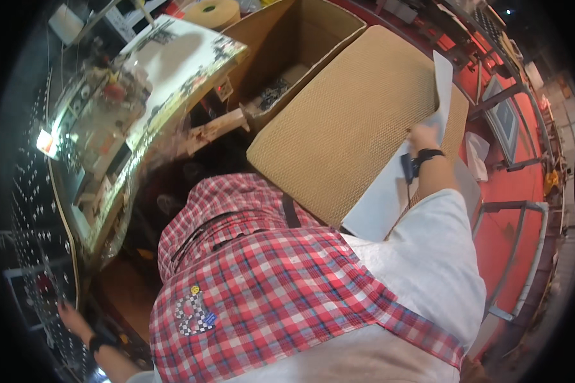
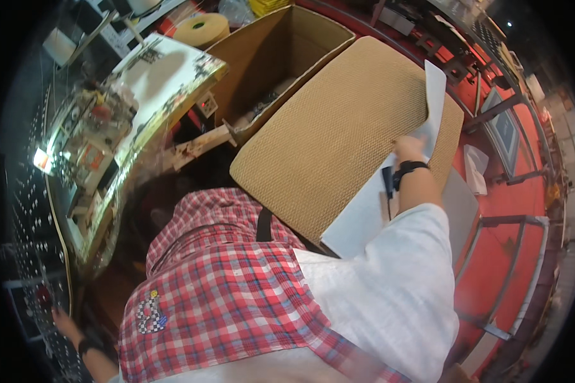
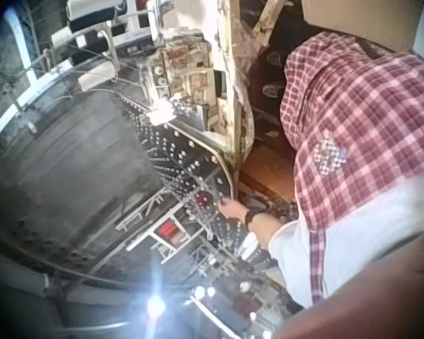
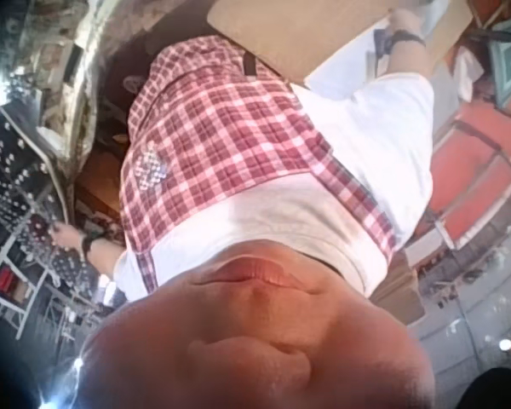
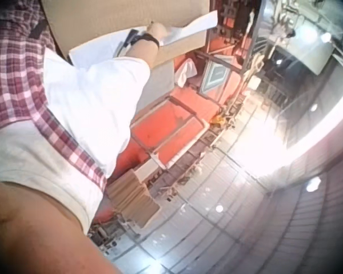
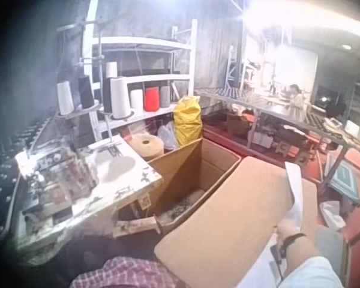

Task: Sewing two textured mat materials together using an industrial sewing machine.

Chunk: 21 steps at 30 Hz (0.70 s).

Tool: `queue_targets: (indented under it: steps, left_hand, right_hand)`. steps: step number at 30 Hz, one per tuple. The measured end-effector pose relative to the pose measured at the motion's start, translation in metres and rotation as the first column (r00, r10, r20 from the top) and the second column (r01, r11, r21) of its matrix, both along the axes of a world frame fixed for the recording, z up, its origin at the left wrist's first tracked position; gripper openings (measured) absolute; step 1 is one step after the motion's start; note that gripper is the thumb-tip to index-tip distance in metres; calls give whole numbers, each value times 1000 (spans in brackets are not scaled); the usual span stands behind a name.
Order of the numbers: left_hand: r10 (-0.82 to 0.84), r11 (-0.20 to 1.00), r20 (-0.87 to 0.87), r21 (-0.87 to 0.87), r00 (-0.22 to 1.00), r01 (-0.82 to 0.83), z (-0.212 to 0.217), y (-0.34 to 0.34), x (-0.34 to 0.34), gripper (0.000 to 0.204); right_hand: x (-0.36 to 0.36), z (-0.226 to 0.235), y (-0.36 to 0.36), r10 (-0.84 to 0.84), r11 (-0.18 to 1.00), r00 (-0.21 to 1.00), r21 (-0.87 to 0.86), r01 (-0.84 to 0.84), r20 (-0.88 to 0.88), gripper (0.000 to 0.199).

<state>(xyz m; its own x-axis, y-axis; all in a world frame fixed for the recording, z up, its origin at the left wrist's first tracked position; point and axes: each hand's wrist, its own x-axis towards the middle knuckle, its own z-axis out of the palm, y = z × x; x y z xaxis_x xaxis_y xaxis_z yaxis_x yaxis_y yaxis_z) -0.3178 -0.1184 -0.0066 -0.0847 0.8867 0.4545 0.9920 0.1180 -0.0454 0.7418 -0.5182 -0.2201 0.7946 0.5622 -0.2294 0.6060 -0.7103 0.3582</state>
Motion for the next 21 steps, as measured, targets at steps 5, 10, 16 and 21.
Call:
queue_targets:
  steps: [5,10,16,21]
  left_hand:
    - [601,682,-85,-464,795,-565,17,-157,-51,41]
    - [595,716,101,-516,797,-470,-21,-210,-62,40]
    - [512,773,181,-523,839,-359,-31,-194,-63,39]
    - [487,789,165,-503,858,-352,-4,-197,-63,38]
  right_hand:
    - [-3,63,-100,-480,868,857,-36,494,190,30]
    - [-49,121,-75,-443,873,891,270,406,94,34]
    - [-127,48,64,354,915,927,253,-315,-125,26]
    - [-105,8,19,-40,999,978,-17,37,-202,27]
